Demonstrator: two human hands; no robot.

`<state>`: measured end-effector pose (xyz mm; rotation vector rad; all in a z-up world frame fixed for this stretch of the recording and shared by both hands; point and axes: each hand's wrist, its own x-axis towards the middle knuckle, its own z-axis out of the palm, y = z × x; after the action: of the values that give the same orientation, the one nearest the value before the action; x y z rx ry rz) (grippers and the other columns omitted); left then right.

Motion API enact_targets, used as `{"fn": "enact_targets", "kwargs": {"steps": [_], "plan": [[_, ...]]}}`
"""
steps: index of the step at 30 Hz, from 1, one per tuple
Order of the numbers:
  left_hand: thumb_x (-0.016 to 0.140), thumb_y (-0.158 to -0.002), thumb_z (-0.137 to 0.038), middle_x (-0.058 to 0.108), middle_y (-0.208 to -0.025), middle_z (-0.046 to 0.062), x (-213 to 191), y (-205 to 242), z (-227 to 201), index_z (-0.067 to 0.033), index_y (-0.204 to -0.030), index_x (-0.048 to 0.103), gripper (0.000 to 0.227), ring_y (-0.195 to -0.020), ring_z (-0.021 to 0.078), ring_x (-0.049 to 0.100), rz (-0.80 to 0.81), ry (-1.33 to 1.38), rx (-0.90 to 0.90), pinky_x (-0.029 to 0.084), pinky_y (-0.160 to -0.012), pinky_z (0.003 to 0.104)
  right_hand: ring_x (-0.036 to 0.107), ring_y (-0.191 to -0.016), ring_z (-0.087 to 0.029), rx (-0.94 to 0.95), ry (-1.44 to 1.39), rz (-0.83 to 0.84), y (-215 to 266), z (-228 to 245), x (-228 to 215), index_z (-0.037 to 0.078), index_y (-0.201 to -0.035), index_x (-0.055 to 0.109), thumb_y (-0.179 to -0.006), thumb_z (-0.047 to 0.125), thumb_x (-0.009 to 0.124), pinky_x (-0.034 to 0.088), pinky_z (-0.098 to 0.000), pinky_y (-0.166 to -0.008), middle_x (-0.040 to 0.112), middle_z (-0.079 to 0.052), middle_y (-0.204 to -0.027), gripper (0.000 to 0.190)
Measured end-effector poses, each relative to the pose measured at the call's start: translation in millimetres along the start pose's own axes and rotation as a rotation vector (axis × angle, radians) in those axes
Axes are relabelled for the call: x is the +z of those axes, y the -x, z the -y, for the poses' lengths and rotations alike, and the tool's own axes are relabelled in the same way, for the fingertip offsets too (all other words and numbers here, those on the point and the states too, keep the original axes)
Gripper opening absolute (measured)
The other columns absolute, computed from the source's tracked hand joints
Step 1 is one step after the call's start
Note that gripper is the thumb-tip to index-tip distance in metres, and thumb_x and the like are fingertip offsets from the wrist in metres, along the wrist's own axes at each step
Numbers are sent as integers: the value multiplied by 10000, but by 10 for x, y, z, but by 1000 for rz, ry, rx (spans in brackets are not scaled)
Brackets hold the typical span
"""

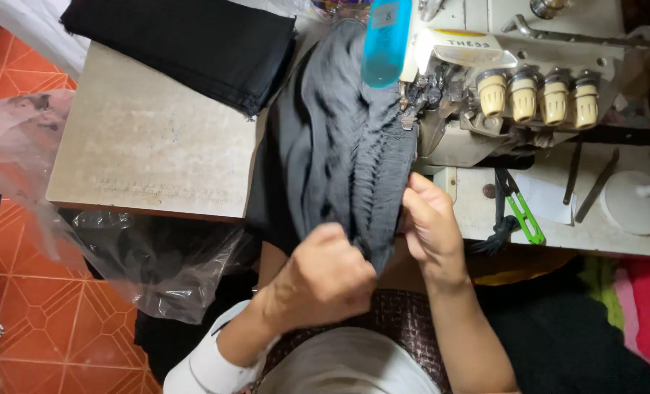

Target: Inspecting and stretching the waistband of a garment at a sewing workstation

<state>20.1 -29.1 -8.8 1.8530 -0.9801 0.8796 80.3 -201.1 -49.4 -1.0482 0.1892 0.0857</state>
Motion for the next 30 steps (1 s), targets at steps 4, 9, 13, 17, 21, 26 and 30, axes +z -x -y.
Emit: {"fn": "enact_targets", "kwargs": {"steps": [4, 9, 13, 17, 21, 26, 30], "plan": [[428, -993, -105, 351, -629, 20, -195, -85, -446, -118, -735, 456, 259, -526, 194, 343, 473, -280, 81, 283, -533, 337, 553, -643, -79, -33, 300, 118, 91, 135, 27, 47, -874, 601, -844, 16, 607, 455, -221, -581, 603, -30, -750, 43], [449, -1006, -109, 358, -623, -4, -205, 8, -518, -136, -751, 499, 261, -524, 169, 357, 515, -462, 29, 284, -522, 315, 616, -591, -87, 247, 430, 219, 485, 155, -1, 1, -1025, 645, -835, -39, 636, 494, -211, -472, 721, -87, -864, 195], [421, -971, -31, 368, -631, -13, -136, 7, -534, -140, -762, 497, 248, -523, 149, 351, 535, -477, 88, 265, -523, 297, 441, -474, -63, 14, 712, 103, 226, 56, -129, 65, -708, 575, -824, 2, 608, 332, -204, -418, 502, 8, -538, 136], [389, -963, -22, 342, -625, -17, -122, -3, -529, -142, -754, 488, 261, -512, 144, 327, 528, -509, 101, 261, -517, 294, 623, -769, -71, -123, 408, 46, -66, 57, 52, -16, -909, 706, -844, -11, 672, 543, -207, -657, 716, -52, -886, 74], [443, -987, -77, 344, -621, -14, -135, 23, -504, -137, -761, 503, 241, -518, 157, 341, 491, -500, 79, 272, -519, 301, 388, -560, 16, -121, 450, 37, 103, 76, 5, 73, -729, 601, -904, 17, 623, 271, -163, -451, 537, 66, -643, 184], [426, -958, -32, 346, -613, -26, -71, 115, -462, -170, -734, 484, 270, -518, 146, 338, 498, -565, 61, 274, -527, 292, 630, -854, -91, 157, 540, 149, 444, 3, -39, 6, -962, 681, -779, -38, 671, 530, -227, -775, 722, -49, -944, 188], [413, -938, -28, 337, -615, -47, -39, 92, -531, -199, -717, 440, 280, -519, 127, 342, 574, -600, 109, 264, -541, 289, 456, -686, -39, -181, 793, 75, 32, -2, -49, 72, -762, 650, -857, 27, 587, 393, -210, -601, 596, 66, -736, 123]]}}
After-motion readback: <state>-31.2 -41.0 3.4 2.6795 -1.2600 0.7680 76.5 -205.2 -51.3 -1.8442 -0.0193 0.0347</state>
